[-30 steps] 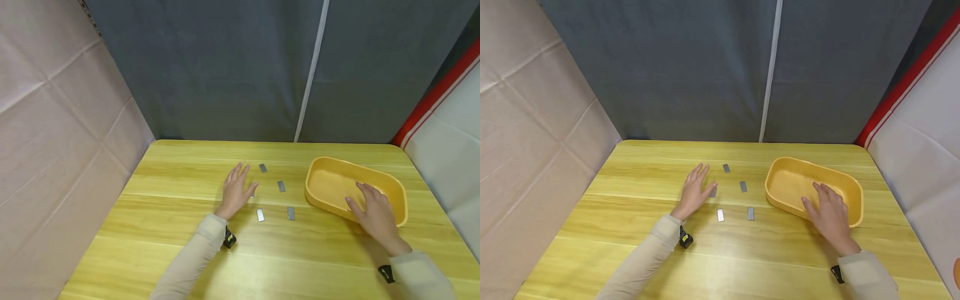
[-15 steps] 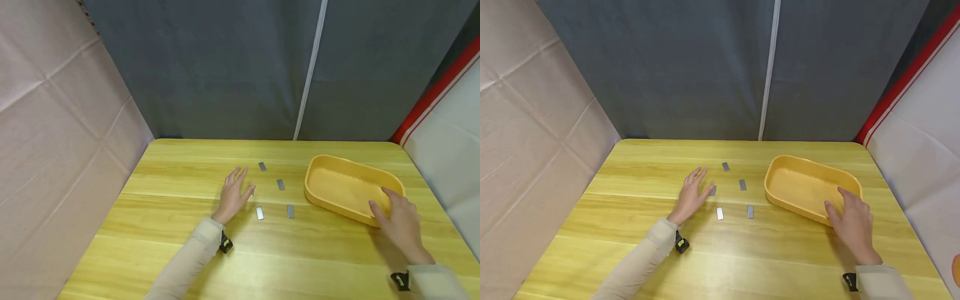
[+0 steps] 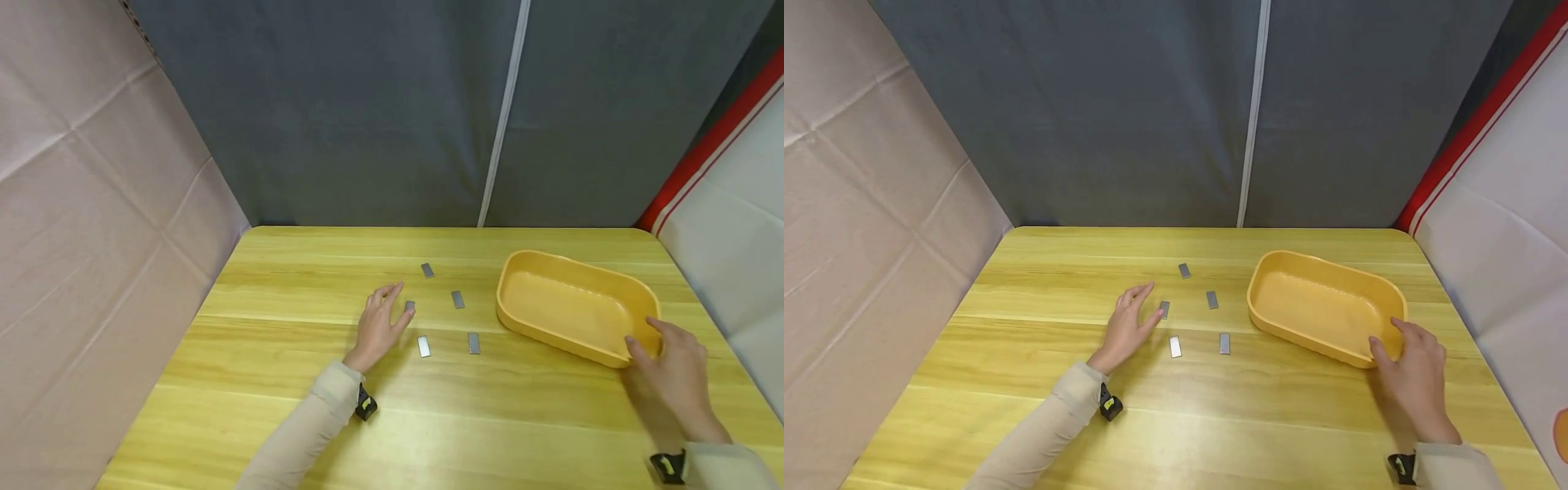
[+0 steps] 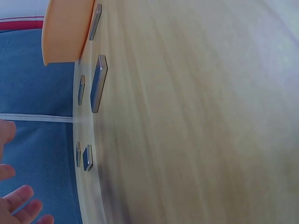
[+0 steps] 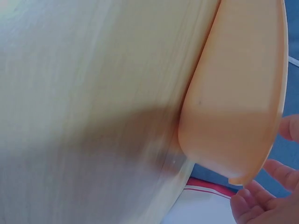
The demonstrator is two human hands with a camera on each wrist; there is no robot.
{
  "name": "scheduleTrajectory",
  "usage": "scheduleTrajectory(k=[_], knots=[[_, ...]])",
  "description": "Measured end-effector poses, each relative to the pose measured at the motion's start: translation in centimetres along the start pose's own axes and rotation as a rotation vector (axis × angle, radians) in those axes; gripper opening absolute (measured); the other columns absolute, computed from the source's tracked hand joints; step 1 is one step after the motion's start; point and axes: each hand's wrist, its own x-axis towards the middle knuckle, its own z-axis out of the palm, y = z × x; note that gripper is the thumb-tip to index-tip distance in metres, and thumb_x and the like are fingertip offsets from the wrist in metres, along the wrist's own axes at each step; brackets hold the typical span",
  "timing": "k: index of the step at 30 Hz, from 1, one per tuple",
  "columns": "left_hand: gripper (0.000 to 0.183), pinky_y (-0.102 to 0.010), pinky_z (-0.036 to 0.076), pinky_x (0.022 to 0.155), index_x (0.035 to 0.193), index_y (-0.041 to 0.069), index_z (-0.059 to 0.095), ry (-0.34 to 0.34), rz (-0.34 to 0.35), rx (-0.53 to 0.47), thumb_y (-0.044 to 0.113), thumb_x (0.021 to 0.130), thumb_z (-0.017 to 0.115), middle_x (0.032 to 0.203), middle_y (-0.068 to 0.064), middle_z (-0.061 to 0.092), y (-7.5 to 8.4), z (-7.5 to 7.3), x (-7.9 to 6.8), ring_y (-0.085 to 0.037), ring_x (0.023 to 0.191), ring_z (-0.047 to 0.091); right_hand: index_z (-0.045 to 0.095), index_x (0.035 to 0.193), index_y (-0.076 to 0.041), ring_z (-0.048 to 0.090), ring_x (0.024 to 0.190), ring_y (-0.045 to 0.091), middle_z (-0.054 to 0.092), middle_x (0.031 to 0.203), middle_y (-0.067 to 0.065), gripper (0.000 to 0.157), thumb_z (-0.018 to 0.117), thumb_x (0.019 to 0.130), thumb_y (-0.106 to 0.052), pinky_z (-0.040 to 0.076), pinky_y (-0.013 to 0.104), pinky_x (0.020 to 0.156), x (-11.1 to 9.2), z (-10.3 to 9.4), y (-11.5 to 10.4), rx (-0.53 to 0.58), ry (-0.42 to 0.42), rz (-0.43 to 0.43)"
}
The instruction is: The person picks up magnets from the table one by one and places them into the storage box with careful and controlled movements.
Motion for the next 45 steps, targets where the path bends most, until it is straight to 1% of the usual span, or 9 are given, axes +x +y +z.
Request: scheduleTrajectory(k=[4, 8, 11, 13, 15, 18, 20, 27, 45], knots=[[0.057, -0.039, 0.043, 0.082, 0.132, 0.007, 0.04, -0.013, 0.001, 0.012, 0.033, 0.084, 0.059, 0.124, -0.014, 0.044, 0.0, 0.1, -0.2, -0.028, 0.11, 0.042, 0.046, 0.111, 0.019, 0.032, 0.097, 0.055, 0.042, 0.106, 0.042, 0.042, 0.057, 0.08, -0.008, 0.021, 0.059, 0.084, -0.3, -0.2, 0.1, 0.009, -0.015, 0.055], [0.056, -0.037, 0.044, 0.079, 0.132, 0.009, 0.041, -0.013, -0.001, 0.021, 0.034, 0.084, 0.058, 0.123, -0.014, 0.046, 0.1, 0.1, -0.3, -0.028, 0.109, 0.044, 0.04, 0.116, 0.021, 0.037, 0.091, 0.051, 0.035, 0.108, 0.043, 0.047, 0.056, 0.082, -0.006, 0.039, 0.018, 0.073, -0.6, -0.6, 0.1, 0.028, -0.054, 0.145], [0.056, -0.037, 0.045, 0.077, 0.132, 0.01, 0.041, -0.01, 0.0, 0.02, 0.033, 0.084, 0.059, 0.122, -0.014, 0.046, 0.1, 0.2, -0.3, -0.028, 0.108, 0.044, 0.037, 0.116, 0.023, 0.042, 0.085, 0.051, 0.032, 0.108, 0.042, 0.048, 0.055, 0.082, -0.006, 0.028, -0.002, 0.052, -0.7, -0.9, 0.2, 0.053, -0.083, 0.175], [0.055, -0.037, 0.045, 0.077, 0.132, 0.01, 0.042, -0.009, 0.0, 0.015, 0.033, 0.084, 0.059, 0.122, -0.014, 0.046, 0.1, 0.2, -0.4, -0.028, 0.108, 0.044, 0.039, 0.114, 0.023, 0.048, 0.079, 0.045, 0.035, 0.106, 0.042, 0.047, 0.056, 0.082, -0.006, 0.029, -0.001, 0.05, -0.8, -1.0, 0.4, 0.046, -0.086, 0.174], [0.055, -0.038, 0.045, 0.077, 0.131, 0.009, 0.042, -0.01, -0.002, 0.012, 0.032, 0.084, 0.059, 0.122, -0.014, 0.046, 0.0, 0.2, -0.3, -0.028, 0.108, 0.044, 0.043, 0.112, 0.022, 0.054, 0.074, 0.02, 0.039, 0.104, 0.041, 0.045, 0.057, 0.081, -0.007, 0.031, 0.005, 0.052, -0.9, -1.0, 0.5, 0.03, -0.078, 0.171], [0.054, -0.038, 0.044, 0.078, 0.131, 0.01, 0.043, -0.013, -0.012, 0.009, 0.032, 0.084, 0.059, 0.122, -0.013, 0.046, 0.1, 0.3, -0.3, -0.028, 0.109, 0.043, 0.046, 0.111, 0.019, 0.035, 0.071, -0.014, 0.043, 0.102, 0.038, 0.044, 0.058, 0.081, -0.01, 0.029, 0.015, 0.057, -1.1, -1.0, 0.7, 0.0, -0.073, 0.189], [0.054, -0.037, 0.044, 0.078, 0.131, 0.011, 0.043, -0.018, -0.02, 0.008, 0.032, 0.084, 0.059, 0.122, -0.012, 0.047, 0.1, 0.4, -0.4, -0.027, 0.108, 0.044, 0.044, 0.113, 0.019, 0.021, 0.071, -0.022, 0.043, 0.103, 0.037, 0.045, 0.057, 0.082, -0.012, 0.028, 0.015, 0.058, -1.3, -1.0, 0.8, 0.003, -0.084, 0.216], [0.055, -0.035, 0.045, 0.074, 0.13, 0.011, 0.044, -0.05, -0.038, -0.016, 0.033, 0.083, 0.06, 0.118, -0.011, 0.05, 0.4, 0.8, -0.7, -0.026, 0.105, 0.046, 0.036, 0.123, 0.017, 0.021, 0.069, -0.024, 0.039, 0.109, 0.035, 0.052, 0.053, 0.085, -0.015, 0.027, 0.001, 0.053, -1.5, -0.8, 0.6, 0.045, -0.09, 0.329], [0.052, -0.032, 0.045, 0.074, 0.13, 0.011, 0.044, -0.083, -0.036, -0.03, 0.036, 0.085, 0.056, 0.115, -0.009, 0.051, 0.5, 1.2, -1.3, -0.022, 0.102, 0.047, 0.033, 0.132, 0.002, 0.035, 0.065, -0.011, 0.043, 0.099, 0.013, 0.054, 0.048, 0.082, -0.012, 0.035, 0.005, 0.051, -1.3, 0.8, 0.2, 0.144, -0.014, 0.607]])
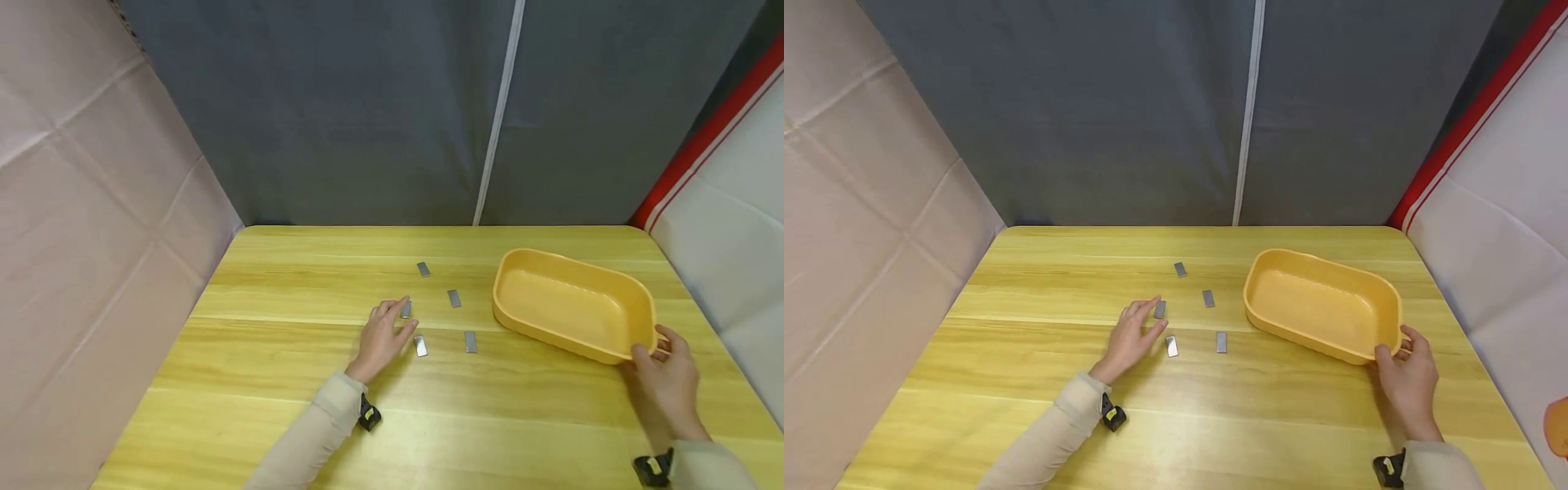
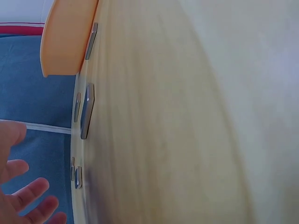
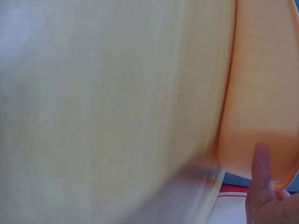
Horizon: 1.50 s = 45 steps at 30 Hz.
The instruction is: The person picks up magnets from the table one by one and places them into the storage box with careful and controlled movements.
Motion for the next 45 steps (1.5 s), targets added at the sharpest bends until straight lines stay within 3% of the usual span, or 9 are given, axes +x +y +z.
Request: scheduleTrajectory(k=[9, 20, 28, 32, 39, 45], knots=[[0.05, -0.029, 0.045, 0.067, 0.128, 0.012, 0.046, 0.001, 0.007, 0.007, 0.036, 0.086, 0.055, 0.114, -0.009, 0.052, -0.02, -0.06, -0.28, -0.022, 0.099, 0.049, 0.031, 0.132, 0.002, 0.037, 0.064, -0.01, 0.042, 0.101, 0.012, 0.055, 0.047, 0.081, -0.011, 0.039, 0.007, 0.047, 0.2, 0.3, -0.29, 0.036, 0.008, 0.05], [0.049, -0.032, 0.045, 0.07, 0.128, 0.011, 0.047, -0.008, -0.014, -0.017, 0.035, 0.086, 0.056, 0.113, -0.01, 0.052, -0.06, 0.0, -0.51, -0.022, 0.099, 0.048, 0.036, 0.13, -0.009, 0.039, 0.069, -0.005, 0.039, 0.093, -0.004, 0.05, 0.048, 0.081, -0.01, 0.042, 0.009, 0.048, 0.18, 0.67, -0.01, 0.163, 0.047, 0.184], [0.049, -0.033, 0.045, 0.073, 0.128, 0.012, 0.047, -0.015, -0.02, -0.027, 0.036, 0.086, 0.055, 0.113, -0.01, 0.053, -0.18, 0.07, -0.69, -0.022, 0.1, 0.048, 0.041, 0.104, -0.028, 0.044, 0.062, -0.005, 0.04, 0.089, -0.004, 0.034, 0.05, 0.079, -0.007, 0.044, 0.014, 0.041, 0.05, 0.84, -0.18, 0.324, 0.069, 0.269], [0.048, -0.034, 0.045, 0.073, 0.128, 0.013, 0.047, -0.014, -0.021, -0.038, 0.035, 0.086, 0.056, 0.113, -0.009, 0.052, -0.22, 0.11, -0.74, -0.022, 0.1, 0.048, 0.041, 0.108, -0.027, 0.042, 0.066, -0.005, 0.039, 0.091, -0.007, 0.035, 0.051, 0.08, -0.008, 0.043, 0.012, 0.043, 0.09, 0.61, -0.23, 0.296, 0.064, 0.266], [0.049, -0.036, 0.044, 0.076, 0.129, 0.013, 0.046, -0.033, -0.038, -0.042, 0.035, 0.086, 0.056, 0.114, -0.009, 0.052, -0.3, 0.11, -0.87, -0.023, 0.103, 0.047, 0.04, 0.128, -0.011, 0.04, 0.07, -0.01, 0.039, 0.091, -0.014, 0.048, 0.05, 0.081, -0.013, 0.037, 0.002, 0.054, -0.03, 0.58, -0.21, 0.17, 0.084, 0.199], [0.049, -0.036, 0.044, 0.078, 0.128, 0.011, 0.047, -0.047, -0.033, -0.043, 0.036, 0.086, 0.055, 0.115, -0.01, 0.052, -0.42, 0.13, -0.88, -0.023, 0.103, 0.047, 0.044, 0.121, -0.016, 0.041, 0.07, -0.01, 0.039, 0.09, -0.014, 0.043, 0.05, 0.08, -0.011, 0.038, 0.003, 0.052, 0.0, 0.65, -0.18, 0.183, 0.097, 0.193]])
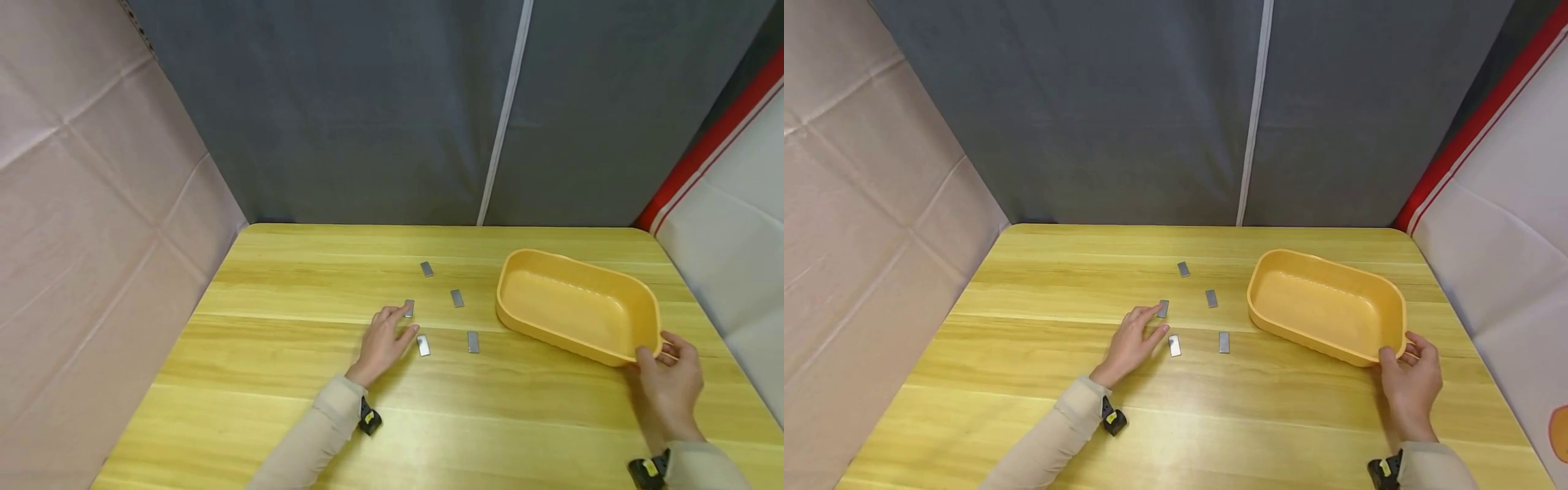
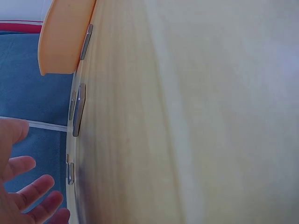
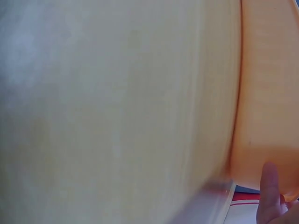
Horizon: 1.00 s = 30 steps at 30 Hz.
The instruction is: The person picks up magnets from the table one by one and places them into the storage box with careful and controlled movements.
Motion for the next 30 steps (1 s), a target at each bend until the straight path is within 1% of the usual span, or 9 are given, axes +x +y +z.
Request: scheduleTrajectory(k=[3, 6, 7, 10, 16, 19, 22, 26, 30], knots=[[0.049, -0.036, 0.044, 0.078, 0.127, 0.01, 0.048, -0.009, 0.0, 0.0, 0.037, 0.086, 0.054, 0.115, -0.01, 0.052, 0.01, -0.01, 0.01, -0.023, 0.103, 0.048, 0.044, 0.117, -0.02, 0.041, 0.069, -0.009, 0.039, 0.09, -0.013, 0.039, 0.049, 0.08, -0.01, 0.038, 0.004, 0.05, -0.05, 0.01, 0.01, 0.0, 0.003, -0.009], [0.048, -0.037, 0.044, 0.078, 0.126, 0.008, 0.049, -0.021, 0.001, 0.002, 0.036, 0.087, 0.054, 0.114, -0.01, 0.052, -0.03, 0.01, -0.01, -0.023, 0.102, 0.049, 0.044, 0.117, -0.02, 0.04, 0.069, -0.009, 0.038, 0.09, -0.014, 0.038, 0.049, 0.08, -0.011, 0.038, 0.004, 0.05, -0.11, 0.05, -0.06, -0.015, 0.009, -0.019], [0.048, -0.036, 0.045, 0.077, 0.126, 0.008, 0.049, -0.027, 0.001, -0.002, 0.036, 0.086, 0.055, 0.113, -0.01, 0.053, -0.05, 0.02, -0.03, -0.023, 0.101, 0.049, 0.043, 0.119, -0.017, 0.04, 0.069, -0.009, 0.038, 0.09, -0.014, 0.04, 0.049, 0.08, -0.012, 0.037, 0.004, 0.051, -0.16, 0.07, -0.07, -0.031, 0.013, -0.028], [0.047, -0.033, 0.045, 0.075, 0.125, 0.008, 0.049, -0.051, 0.006, -0.008, 0.034, 0.087, 0.055, 0.111, -0.009, 0.053, -0.07, 0.05, -0.09, -0.02, 0.097, 0.05, 0.043, 0.123, -0.013, 0.038, 0.069, -0.009, 0.038, 0.09, -0.014, 0.043, 0.049, 0.08, -0.013, 0.035, 0.003, 0.052, -0.24, 0.07, -0.11, -0.064, 0.02, -0.033], [0.046, -0.026, 0.042, 0.066, 0.125, 0.009, 0.05, -0.111, -0.008, -0.022, 0.032, 0.086, 0.057, 0.107, -0.007, 0.053, 0.0, 0.11, -0.26, -0.015, 0.087, 0.049, 0.041, 0.126, -0.009, 0.037, 0.069, -0.008, 0.039, 0.091, -0.013, 0.047, 0.049, 0.08, -0.015, 0.033, 0.003, 0.054, -0.31, 0.13, -0.2, -0.09, 0.026, -0.032], [0.046, -0.026, 0.042, 0.067, 0.124, 0.009, 0.051, -0.126, -0.008, -0.018, 0.032, 0.085, 0.058, 0.106, -0.007, 0.053, 0.05, 0.18, -0.24, -0.016, 0.086, 0.049, 0.04, 0.127, -0.007, 0.037, 0.069, -0.008, 0.039, 0.092, -0.012, 0.048, 0.049, 0.08, -0.015, 0.034, 0.003, 0.053, -0.24, 0.13, -0.19, -0.093, 0.023, -0.033], [0.046, -0.029, 0.043, 0.072, 0.123, 0.009, 0.052, -0.135, 0.0, 0.0, 0.033, 0.085, 0.058, 0.107, -0.008, 0.053, 0.06, 0.27, -0.27, -0.018, 0.091, 0.049, 0.04, 0.127, -0.007, 0.037, 0.069, -0.008, 0.038, 0.092, -0.011, 0.048, 0.049, 0.08, -0.014, 0.035, 0.003, 0.051, -0.15, 0.18, -0.14, -0.086, 0.025, -0.037], [0.045, -0.033, 0.042, 0.079, 0.121, 0.009, 0.054, -0.148, 0.015, 0.028, 0.034, 0.084, 0.059, 0.109, -0.008, 0.053, 0.03, 0.3, -0.45, -0.02, 0.098, 0.048, 0.041, 0.125, -0.008, 0.038, 0.068, -0.008, 0.038, 0.091, -0.013, 0.046, 0.049, 0.08, -0.013, 0.036, 0.004, 0.051, -0.1, 0.28, -0.07, -0.07, 0.033, -0.042], [0.046, -0.034, 0.041, 0.08, 0.12, 0.009, 0.054, -0.161, 0.027, 0.041, 0.034, 0.082, 0.061, 0.11, -0.008, 0.053, 0.11, 0.2, -0.63, -0.021, 0.098, 0.047, 0.042, 0.123, -0.009, 0.038, 0.068, -0.008, 0.038, 0.09, -0.012, 0.044, 0.049, 0.079, -0.012, 0.036, 0.004, 0.051, -0.14, 0.31, -0.05, -0.063, 0.031, -0.042]])
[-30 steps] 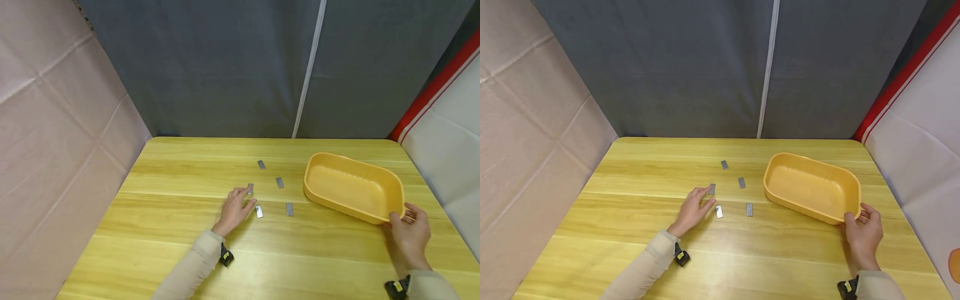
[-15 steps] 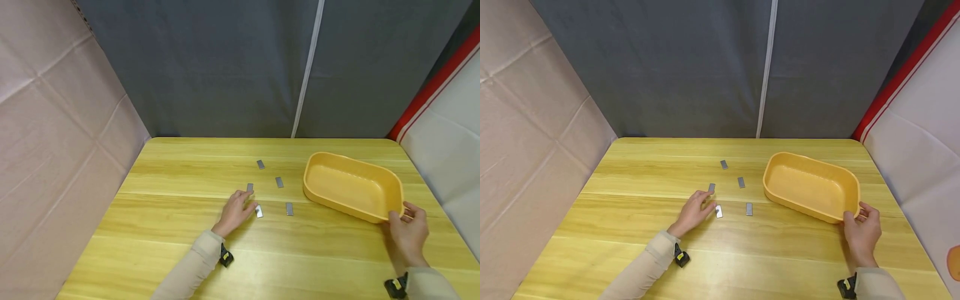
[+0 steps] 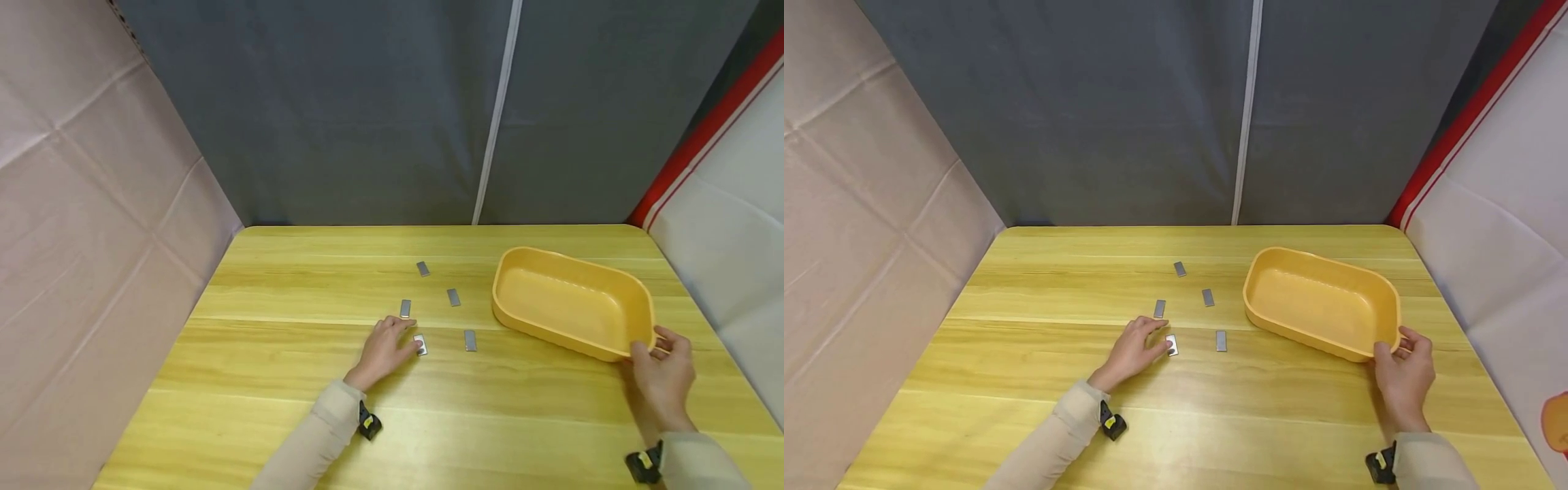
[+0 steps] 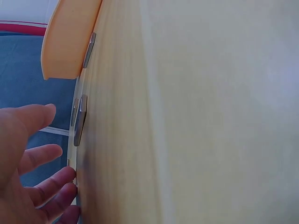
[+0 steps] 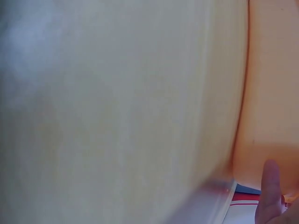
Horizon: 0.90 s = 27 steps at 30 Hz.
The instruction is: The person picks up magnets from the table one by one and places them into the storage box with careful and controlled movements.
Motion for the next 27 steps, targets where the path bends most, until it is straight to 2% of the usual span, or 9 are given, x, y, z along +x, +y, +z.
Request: scheduleTrajectory(k=[11, 27], knots=[[0.055, -0.034, 0.037, 0.084, 0.122, 0.008, 0.052, -0.015, 0.007, -0.012, 0.04, 0.079, 0.063, 0.114, -0.007, 0.051, -0.01, 0.34, -0.08, -0.02, 0.1, 0.043, 0.041, 0.124, -0.01, 0.037, 0.069, -0.008, 0.038, 0.092, -0.012, 0.045, 0.049, 0.08, -0.013, 0.035, 0.004, 0.051, 0.09, -0.16, 0.07, -0.013, -0.011, 0.003], [0.054, -0.033, 0.035, 0.081, 0.117, 0.009, 0.057, 0.026, 0.008, 0.013, 0.039, 0.074, 0.069, 0.11, -0.006, 0.05, 0.22, 0.7, -0.24, -0.02, 0.096, 0.042, 0.043, 0.122, -0.011, 0.037, 0.068, -0.008, 0.038, 0.089, -0.013, 0.043, 0.049, 0.079, -0.013, 0.034, 0.003, 0.051, -0.06, -0.1, 0.0, -0.017, 0.001, -0.013]])
